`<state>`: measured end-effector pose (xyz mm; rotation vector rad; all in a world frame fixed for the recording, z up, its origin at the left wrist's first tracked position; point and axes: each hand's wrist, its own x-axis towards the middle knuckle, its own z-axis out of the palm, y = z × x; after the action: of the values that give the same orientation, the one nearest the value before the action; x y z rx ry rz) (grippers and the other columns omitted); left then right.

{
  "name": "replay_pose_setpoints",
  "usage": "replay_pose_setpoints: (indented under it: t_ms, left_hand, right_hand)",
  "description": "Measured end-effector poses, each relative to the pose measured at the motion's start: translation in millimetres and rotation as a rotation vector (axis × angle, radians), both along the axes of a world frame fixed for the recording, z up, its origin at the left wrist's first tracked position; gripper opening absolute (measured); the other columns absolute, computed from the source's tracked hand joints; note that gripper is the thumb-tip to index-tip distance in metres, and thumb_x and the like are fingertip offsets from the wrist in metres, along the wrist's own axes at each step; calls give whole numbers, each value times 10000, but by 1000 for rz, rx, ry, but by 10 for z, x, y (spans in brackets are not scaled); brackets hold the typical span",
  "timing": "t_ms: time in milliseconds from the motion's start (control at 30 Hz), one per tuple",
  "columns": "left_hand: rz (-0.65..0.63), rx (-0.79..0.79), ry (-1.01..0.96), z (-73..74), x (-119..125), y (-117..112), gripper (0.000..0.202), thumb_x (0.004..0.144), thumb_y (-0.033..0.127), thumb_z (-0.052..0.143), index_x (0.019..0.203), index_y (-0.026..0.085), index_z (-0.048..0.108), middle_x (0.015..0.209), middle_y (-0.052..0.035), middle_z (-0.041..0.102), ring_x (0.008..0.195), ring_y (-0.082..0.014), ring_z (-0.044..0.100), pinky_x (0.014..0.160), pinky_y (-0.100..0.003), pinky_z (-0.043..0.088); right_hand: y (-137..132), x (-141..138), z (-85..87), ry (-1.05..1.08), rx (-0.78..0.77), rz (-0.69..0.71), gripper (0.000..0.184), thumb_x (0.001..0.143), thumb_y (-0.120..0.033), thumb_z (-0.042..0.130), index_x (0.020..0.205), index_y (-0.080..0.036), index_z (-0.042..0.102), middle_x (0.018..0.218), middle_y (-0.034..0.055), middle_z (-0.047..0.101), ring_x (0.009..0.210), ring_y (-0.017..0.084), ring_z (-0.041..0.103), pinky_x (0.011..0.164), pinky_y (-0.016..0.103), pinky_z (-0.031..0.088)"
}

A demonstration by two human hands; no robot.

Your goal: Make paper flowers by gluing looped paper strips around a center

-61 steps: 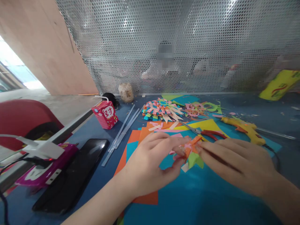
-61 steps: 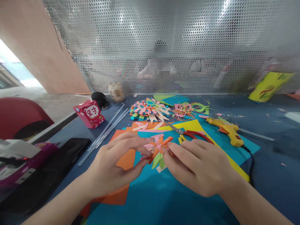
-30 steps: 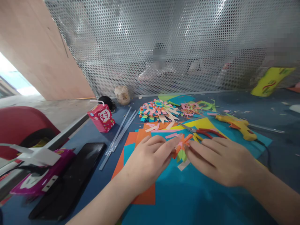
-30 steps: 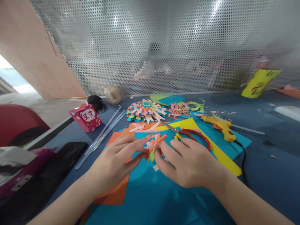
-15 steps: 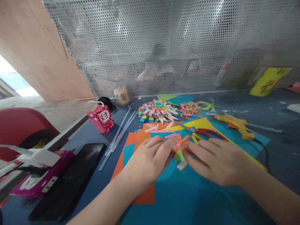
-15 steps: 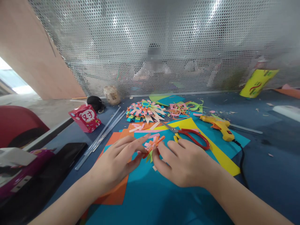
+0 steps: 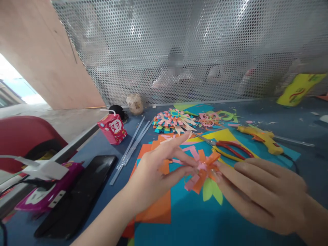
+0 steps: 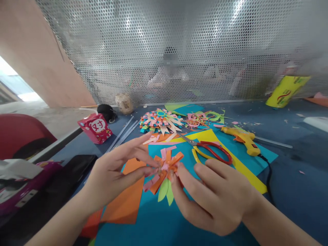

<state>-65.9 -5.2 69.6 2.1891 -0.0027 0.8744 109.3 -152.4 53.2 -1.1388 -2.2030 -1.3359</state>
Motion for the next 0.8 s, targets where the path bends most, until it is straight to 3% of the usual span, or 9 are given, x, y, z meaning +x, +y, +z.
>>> replay_pose_setpoints:
  t_ms: [100, 200, 267, 367, 433, 533, 633, 700, 800]
  left_hand:
    - [-116, -7, -52, 44, -29, -2, 614, 752, 65, 609, 1306, 196, 378, 818, -9, 714, 792, -133, 641, 840, -280, 467]
    - [-184, 24, -75, 58, -35, -12, 632, 742, 58, 624, 1309, 179, 374, 797, -15, 720, 752, -137, 652, 844, -295, 472]
    - [-199, 39, -87, 60, -28, -24, 632, 733, 59, 634, 1302, 182, 388, 788, -18, 724, 755, -144, 659, 813, -287, 494]
    - [-192, 66, -106, 66, -13, -42, 617, 731, 68, 637, 1288, 199, 407, 783, -17, 728, 760, -157, 667, 768, -284, 521]
    - [-195, 79, -113, 72, -9, -49, 618, 743, 78, 628, 1296, 224, 393, 784, -8, 729, 716, -149, 670, 741, -280, 531]
    - [-226, 82, -105, 80, -14, -54, 625, 764, 76, 603, 1313, 248, 359, 810, -3, 728, 692, -136, 669, 724, -271, 535]
    - [-279, 87, -86, 88, -23, -54, 636, 771, 49, 584, 1329, 225, 332, 821, -15, 725, 673, -128, 669, 756, -281, 528]
    - [-291, 84, -79, 94, -26, -57, 634, 774, 44, 579, 1332, 212, 328, 811, -16, 723, 673, -127, 670, 788, -287, 518]
    - [-304, 50, -55, 99, -25, -62, 608, 774, 42, 576, 1320, 187, 352, 790, -21, 720, 698, -127, 673, 789, -261, 516]
  right_hand:
    - [-44, 5, 23, 40, 0, 42, 137, 755, -111, 549, 865, -182, 589, 897, 85, 619, 691, 180, 576, 526, 338, 463]
    - [-88, 17, 35, 84, -77, -7, 156, 736, -118, 588, 874, -190, 587, 910, 90, 615, 725, 186, 578, 569, 355, 479]
    - [-98, 35, 17, 89, -48, 25, 93, 772, -253, 581, 851, -203, 590, 922, 98, 611, 742, 193, 578, 588, 369, 477]
    - [-72, 69, -26, 96, 23, 98, 366, 812, -536, 425, 813, -212, 596, 932, 121, 591, 751, 220, 576, 589, 404, 462]
    - [-49, 82, -41, 101, 1, 104, 457, 802, -603, 366, 812, -209, 598, 936, 129, 580, 751, 226, 574, 590, 412, 454]
    - [-50, 69, -32, 145, -36, 125, 336, 821, -493, 435, 815, -196, 591, 948, 125, 577, 759, 207, 578, 593, 388, 463]
    - [-96, 28, -5, 274, -113, 33, 99, 761, -218, 567, 853, -182, 575, 978, 112, 572, 819, 199, 584, 635, 375, 491]
    - [-127, 7, 7, 314, -153, -2, 180, 721, -122, 578, 890, -183, 569, 993, 103, 572, 850, 199, 585, 656, 373, 500]
    - [-144, 5, 7, 320, -163, -7, 186, 739, -122, 540, 904, -203, 571, 1013, 86, 577, 865, 189, 587, 674, 363, 502]
